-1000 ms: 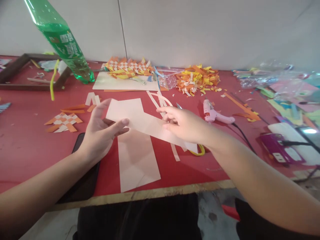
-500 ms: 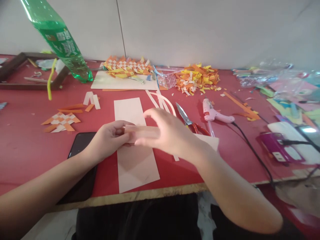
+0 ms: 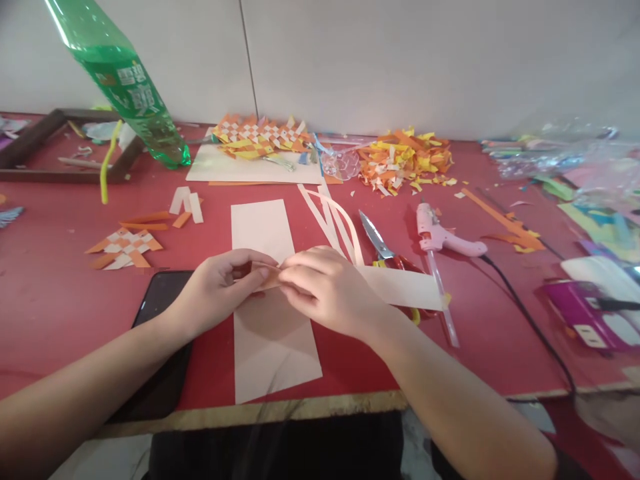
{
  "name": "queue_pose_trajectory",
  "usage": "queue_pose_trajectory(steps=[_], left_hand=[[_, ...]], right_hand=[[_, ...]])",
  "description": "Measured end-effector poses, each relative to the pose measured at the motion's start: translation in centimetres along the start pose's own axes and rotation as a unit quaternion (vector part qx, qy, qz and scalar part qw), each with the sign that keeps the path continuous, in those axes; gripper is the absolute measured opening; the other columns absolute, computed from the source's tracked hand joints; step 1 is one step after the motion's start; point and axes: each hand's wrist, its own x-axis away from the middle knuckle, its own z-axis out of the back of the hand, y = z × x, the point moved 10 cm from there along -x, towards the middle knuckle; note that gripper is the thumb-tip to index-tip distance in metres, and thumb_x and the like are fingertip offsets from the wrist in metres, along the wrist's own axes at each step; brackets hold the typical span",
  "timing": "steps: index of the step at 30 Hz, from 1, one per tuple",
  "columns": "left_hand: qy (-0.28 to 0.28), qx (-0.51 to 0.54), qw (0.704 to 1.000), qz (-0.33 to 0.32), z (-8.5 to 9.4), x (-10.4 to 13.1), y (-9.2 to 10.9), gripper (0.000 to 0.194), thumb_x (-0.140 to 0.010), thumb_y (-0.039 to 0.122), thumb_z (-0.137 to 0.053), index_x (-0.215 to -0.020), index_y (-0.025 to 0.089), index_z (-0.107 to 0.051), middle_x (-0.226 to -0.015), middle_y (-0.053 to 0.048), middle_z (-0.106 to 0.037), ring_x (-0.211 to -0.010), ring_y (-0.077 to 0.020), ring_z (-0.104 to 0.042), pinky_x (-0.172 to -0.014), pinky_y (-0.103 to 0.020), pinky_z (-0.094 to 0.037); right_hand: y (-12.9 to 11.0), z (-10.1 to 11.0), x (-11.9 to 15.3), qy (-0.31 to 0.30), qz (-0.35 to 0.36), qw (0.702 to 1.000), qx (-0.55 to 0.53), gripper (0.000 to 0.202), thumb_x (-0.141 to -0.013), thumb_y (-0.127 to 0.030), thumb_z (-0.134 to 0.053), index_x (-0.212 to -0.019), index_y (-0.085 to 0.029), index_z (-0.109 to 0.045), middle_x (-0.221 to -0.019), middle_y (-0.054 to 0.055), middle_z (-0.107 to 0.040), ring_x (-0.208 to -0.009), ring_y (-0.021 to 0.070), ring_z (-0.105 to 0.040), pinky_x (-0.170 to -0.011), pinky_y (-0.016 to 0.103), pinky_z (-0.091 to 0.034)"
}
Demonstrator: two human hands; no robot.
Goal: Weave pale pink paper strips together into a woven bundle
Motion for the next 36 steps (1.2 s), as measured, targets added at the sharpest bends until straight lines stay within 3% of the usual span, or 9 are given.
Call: queue_pose_trajectory(steps=[4, 10, 16, 19, 23, 25, 29, 33, 36], left_hand=[[0.006, 0.028, 1.000, -0.001, 0.2, 0.0, 0.0, 0.026, -0.087, 0.031, -0.060, -0.110, 0.018, -0.063, -0.093, -0.007, -0.075, -0.087, -0.0212, -0.072, -0.079, -0.033, -0.058], [0.012, 0.073, 0.997, 0.031, 0.5, -0.1, -0.2, 0.022, -0.086, 0.033, -0.064, -0.100, 0.016, -0.067, -0.091, -0.006, -0.076, -0.086, -0.0188, -0.073, -0.075, -0.025, -0.059], [0.004, 0.067, 0.997, 0.040, 0.3, 0.1, 0.0, 0.019, -0.087, 0.032, -0.063, -0.097, 0.016, -0.066, -0.089, -0.004, -0.073, -0.079, -0.0158, -0.072, -0.070, -0.023, -0.059], [-0.014, 0.028, 0.999, 0.007, -0.1, 0.3, 0.6, 0.023, -0.090, 0.037, -0.059, -0.098, 0.017, -0.067, -0.094, -0.005, -0.073, -0.084, -0.0168, -0.071, -0.073, -0.023, -0.058], [-0.015, -0.011, 0.997, -0.071, -0.2, 0.9, 1.8, 0.037, -0.081, 0.034, -0.072, -0.115, 0.022, -0.064, -0.107, -0.003, -0.073, -0.090, -0.0177, -0.072, -0.076, -0.021, -0.058], [-0.011, -0.034, 0.995, -0.091, -0.3, 1.0, 2.2, 0.034, -0.080, 0.033, -0.073, -0.112, 0.024, -0.067, -0.105, -0.002, -0.074, -0.088, -0.0170, -0.072, -0.074, -0.020, -0.058], [0.012, -0.062, 0.993, -0.098, -0.1, 1.0, 2.3, 0.016, -0.086, 0.033, -0.066, -0.096, 0.022, -0.073, -0.096, -0.003, -0.077, -0.089, -0.0186, -0.072, -0.076, -0.024, -0.059], [0.061, -0.006, 0.996, -0.070, 1.1, 0.7, 1.5, 0.020, -0.084, 0.034, -0.068, -0.096, 0.019, -0.072, -0.091, -0.006, -0.077, -0.085, -0.0196, -0.073, -0.075, -0.026, -0.059], [0.095, 0.059, 0.993, -0.037, 2.0, 0.5, 0.8, 0.026, -0.080, 0.035, -0.073, -0.099, 0.018, -0.070, -0.079, -0.004, -0.075, -0.072, -0.0152, -0.071, -0.066, -0.022, -0.058]], right_hand=[[-0.5, 0.1, 0.2, 0.032, 0.015, 0.999, 0.014, 0.020, -0.088, -0.012, -0.060, -0.105, -0.017, -0.069, -0.110, 0.011, -0.068, -0.106, 0.0241, -0.060, -0.091, 0.043, -0.052], [-0.7, -0.3, 0.4, 0.033, 0.034, 0.998, 0.037, 0.017, -0.086, -0.012, -0.064, -0.099, -0.019, -0.073, -0.117, 0.011, -0.064, -0.113, 0.0258, -0.056, -0.097, 0.044, -0.049], [0.6, -0.1, 0.6, 0.036, -0.048, 0.998, -0.011, 0.019, -0.091, -0.014, -0.058, -0.104, -0.019, -0.071, -0.115, 0.010, -0.065, -0.106, 0.0209, -0.061, -0.092, 0.038, -0.052], [1.0, -0.6, 0.7, 0.012, -0.065, 0.997, -0.034, 0.016, -0.092, -0.014, -0.057, -0.101, -0.017, -0.070, -0.105, 0.008, -0.070, -0.098, 0.0189, -0.065, -0.086, 0.034, -0.054], [1.3, -0.6, 0.6, 0.016, -0.075, 0.997, -0.023, 0.013, -0.091, -0.016, -0.057, -0.098, -0.018, -0.068, -0.104, 0.008, -0.071, -0.096, 0.0210, -0.067, -0.083, 0.036, -0.055], [1.3, -0.5, 0.5, 0.028, -0.068, 0.997, -0.011, 0.013, -0.091, -0.015, -0.057, -0.095, -0.019, -0.068, -0.100, 0.007, -0.072, -0.092, 0.0215, -0.067, -0.082, 0.038, -0.055], [0.7, 0.2, 0.3, 0.062, -0.038, 0.997, 0.035, 0.012, -0.088, -0.014, -0.059, -0.092, -0.022, -0.068, -0.097, 0.007, -0.073, -0.093, 0.0248, -0.067, -0.088, 0.045, -0.054], [-0.4, 3.0, 1.1, 0.172, -0.031, 0.982, 0.069, 0.029, -0.081, -0.011, -0.067, -0.107, -0.025, -0.065, -0.109, 0.011, -0.068, -0.107, 0.0299, -0.062, -0.093, 0.050, -0.051], [-1.8, 4.9, 2.1, 0.245, -0.001, 0.969, 0.040, 0.037, -0.076, -0.008, -0.072, -0.106, -0.028, -0.066, -0.099, 0.007, -0.069, -0.092, 0.0262, -0.065, -0.082, 0.043, -0.054]])
